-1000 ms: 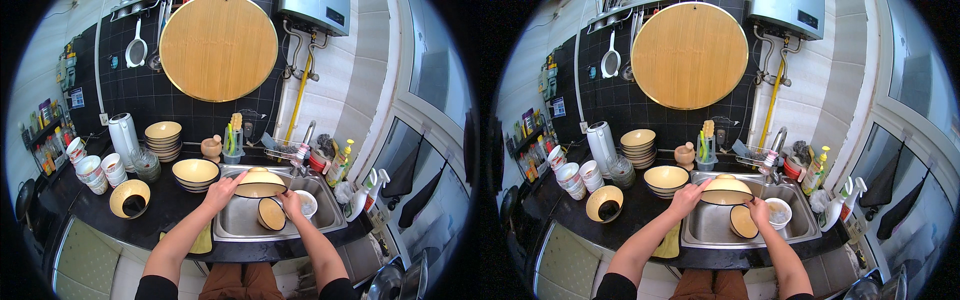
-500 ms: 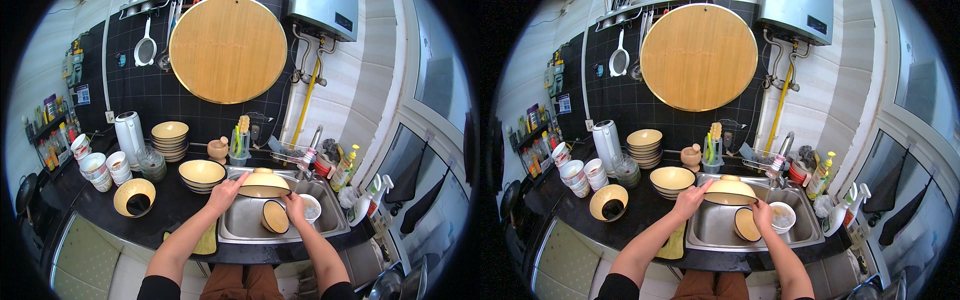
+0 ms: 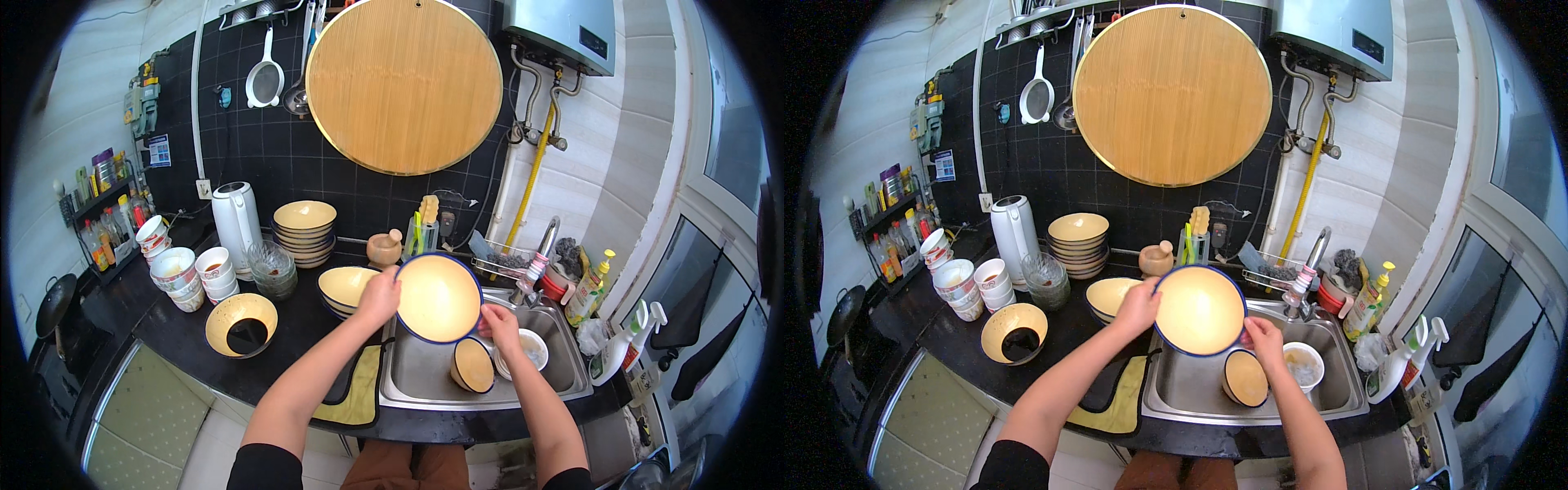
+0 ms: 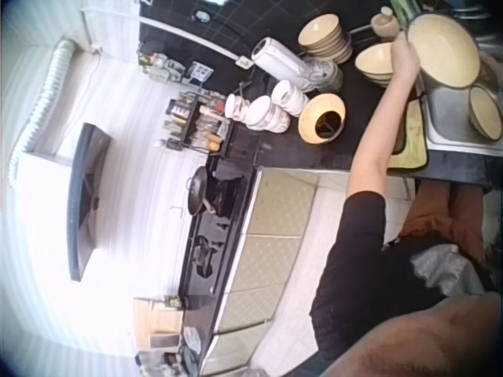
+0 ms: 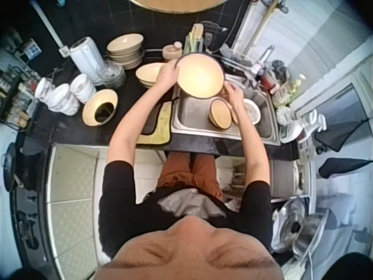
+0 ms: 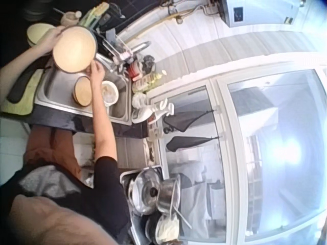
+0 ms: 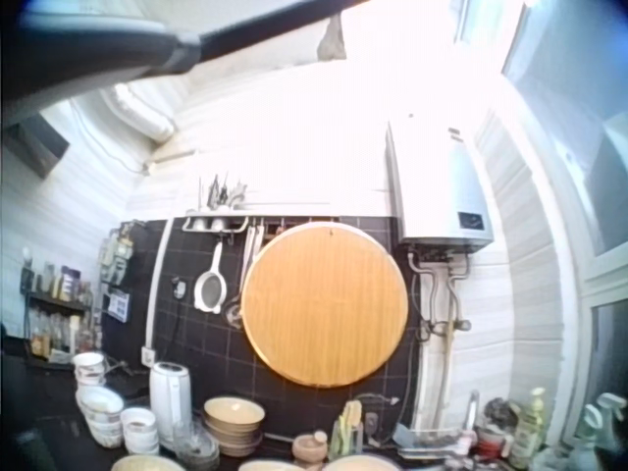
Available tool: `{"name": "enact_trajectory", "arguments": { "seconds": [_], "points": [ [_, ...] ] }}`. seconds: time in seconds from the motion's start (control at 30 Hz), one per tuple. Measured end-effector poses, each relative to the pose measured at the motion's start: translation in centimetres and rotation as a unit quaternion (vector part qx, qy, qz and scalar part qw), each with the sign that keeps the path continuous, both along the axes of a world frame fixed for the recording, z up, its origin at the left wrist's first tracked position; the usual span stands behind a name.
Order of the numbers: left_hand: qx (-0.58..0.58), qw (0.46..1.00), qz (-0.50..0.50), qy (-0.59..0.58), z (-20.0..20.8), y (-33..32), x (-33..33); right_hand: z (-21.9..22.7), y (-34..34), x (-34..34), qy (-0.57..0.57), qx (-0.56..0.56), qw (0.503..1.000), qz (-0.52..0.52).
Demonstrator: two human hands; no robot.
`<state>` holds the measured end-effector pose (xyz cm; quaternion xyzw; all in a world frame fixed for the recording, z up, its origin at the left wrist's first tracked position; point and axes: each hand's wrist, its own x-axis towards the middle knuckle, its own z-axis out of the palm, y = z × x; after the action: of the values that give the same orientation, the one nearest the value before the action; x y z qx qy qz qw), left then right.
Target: The person washes a metal strainer and several yellow bowls in a kitchen sink using a sponge and running water. They scrub the items, rinse them thoroughly, and place the clean dishes on the counter to the left of the sink.
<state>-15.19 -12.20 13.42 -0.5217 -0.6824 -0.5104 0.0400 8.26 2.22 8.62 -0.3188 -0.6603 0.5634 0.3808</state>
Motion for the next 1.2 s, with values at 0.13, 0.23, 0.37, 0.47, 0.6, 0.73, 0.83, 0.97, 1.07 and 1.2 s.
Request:
{"name": "enact_trajectory", "arguments": {
  "seconds": [0.13,0.23,0.37,0.47,0.6,0.73,0.83,0.97,1.07,1.2],
  "points": [
    [0.010,0.993,0.060,-0.106,1.8,-2.1,-3.7,0.8,-0.4,-1.6,0.008,-0.046,0.997,0.063],
    [-0.021,0.970,0.114,-0.213,1.1,-3.8,-7.9,-0.3,-0.9,-3.0,-0.011,-0.065,0.993,0.098],
    [-0.080,0.945,0.189,-0.253,-0.4,-5.0,-11.2,-1.5,-1.4,-4.9,-0.037,-0.076,0.987,0.140],
    [-0.128,0.938,0.222,-0.232,-0.7,-5.4,-10.6,-2.3,-1.6,-5.3,-0.069,-0.079,0.982,0.156],
    [-0.158,0.935,0.238,-0.209,-0.6,-5.3,-10.1,-4.0,-0.6,-4.0,-0.124,-0.078,0.980,0.134],
    [-0.192,0.928,0.318,-0.027,-1.9,-5.1,-10.9,-7.9,2.2,-2.2,-0.286,0.014,0.954,0.093],
    [-0.225,0.918,0.326,0.002,-1.6,-5.3,-10.6,-10.9,2.9,-0.7,-0.535,0.173,0.825,0.058],
    [-0.188,0.918,0.347,0.048,-0.8,-5.8,-10.1,-15.6,3.1,-0.3,-0.674,0.135,0.698,0.199],
    [-0.077,0.931,0.344,0.094,-0.1,-6.0,-9.7,-15.8,2.5,-0.2,-0.632,0.208,0.712,0.224],
    [0.038,0.959,0.260,0.110,2.4,-5.0,-7.6,-15.7,3.3,-0.1,-0.572,0.264,0.766,0.130]
  ]
}}
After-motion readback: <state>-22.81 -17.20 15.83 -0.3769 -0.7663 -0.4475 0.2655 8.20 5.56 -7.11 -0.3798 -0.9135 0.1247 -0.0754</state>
